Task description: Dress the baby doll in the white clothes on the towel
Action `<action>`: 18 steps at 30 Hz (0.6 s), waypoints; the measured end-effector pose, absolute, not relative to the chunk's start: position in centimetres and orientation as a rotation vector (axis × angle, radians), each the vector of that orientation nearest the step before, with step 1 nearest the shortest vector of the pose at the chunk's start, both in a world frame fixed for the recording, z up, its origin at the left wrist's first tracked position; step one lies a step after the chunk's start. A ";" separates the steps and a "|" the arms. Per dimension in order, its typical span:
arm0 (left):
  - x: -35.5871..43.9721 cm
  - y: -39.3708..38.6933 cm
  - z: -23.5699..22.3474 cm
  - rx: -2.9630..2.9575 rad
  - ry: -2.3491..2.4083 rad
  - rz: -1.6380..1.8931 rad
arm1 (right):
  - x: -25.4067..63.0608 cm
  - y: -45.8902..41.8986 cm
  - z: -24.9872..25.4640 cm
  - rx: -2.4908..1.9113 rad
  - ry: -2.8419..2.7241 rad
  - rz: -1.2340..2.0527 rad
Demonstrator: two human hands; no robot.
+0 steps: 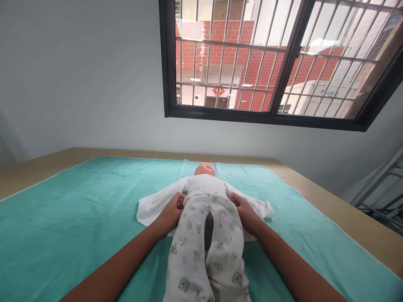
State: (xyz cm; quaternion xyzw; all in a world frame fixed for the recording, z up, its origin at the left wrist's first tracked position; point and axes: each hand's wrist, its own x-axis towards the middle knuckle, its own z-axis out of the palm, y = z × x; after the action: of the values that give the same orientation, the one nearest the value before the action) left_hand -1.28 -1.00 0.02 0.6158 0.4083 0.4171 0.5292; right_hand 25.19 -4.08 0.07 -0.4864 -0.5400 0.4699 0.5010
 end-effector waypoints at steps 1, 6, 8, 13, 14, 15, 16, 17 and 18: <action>-1.2 -1.0 0.0 1.465 0.977 1.005 | 25.2 -4.0 -0.2 -1.176 -1.296 1.122; -1.1 -1.0 -0.5 1.434 0.899 1.027 | 25.1 -3.8 -0.9 -1.153 -1.289 1.104; -1.1 -0.8 -0.6 1.415 0.823 1.005 | 25.2 -3.8 -0.9 -1.129 -1.279 1.118; -1.5 -0.1 -0.7 1.397 0.831 1.033 | 25.8 -3.9 -0.1 -1.111 -1.352 1.142; -1.6 0.0 -0.7 1.394 0.839 1.048 | 26.0 -3.9 0.0 -1.110 -1.384 1.146; -1.7 0.0 -0.6 1.396 0.849 1.067 | 26.2 -3.8 0.1 -1.108 -1.414 1.154; -1.9 0.1 -0.6 1.407 0.864 1.094 | 26.4 -3.8 0.1 -1.105 -1.438 1.161; -2.1 0.1 -0.5 1.429 0.893 1.124 | 26.6 -3.7 0.1 -1.101 -1.454 1.165; -2.2 0.1 -0.4 1.461 0.932 1.148 | 26.7 -3.7 0.0 -1.098 -1.461 1.167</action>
State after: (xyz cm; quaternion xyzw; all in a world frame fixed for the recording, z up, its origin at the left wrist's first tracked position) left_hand -2.24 0.14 -0.44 0.6060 0.3863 0.4761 0.5068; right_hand 26.69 -3.66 -0.05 -0.4476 -0.5956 0.4757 0.4676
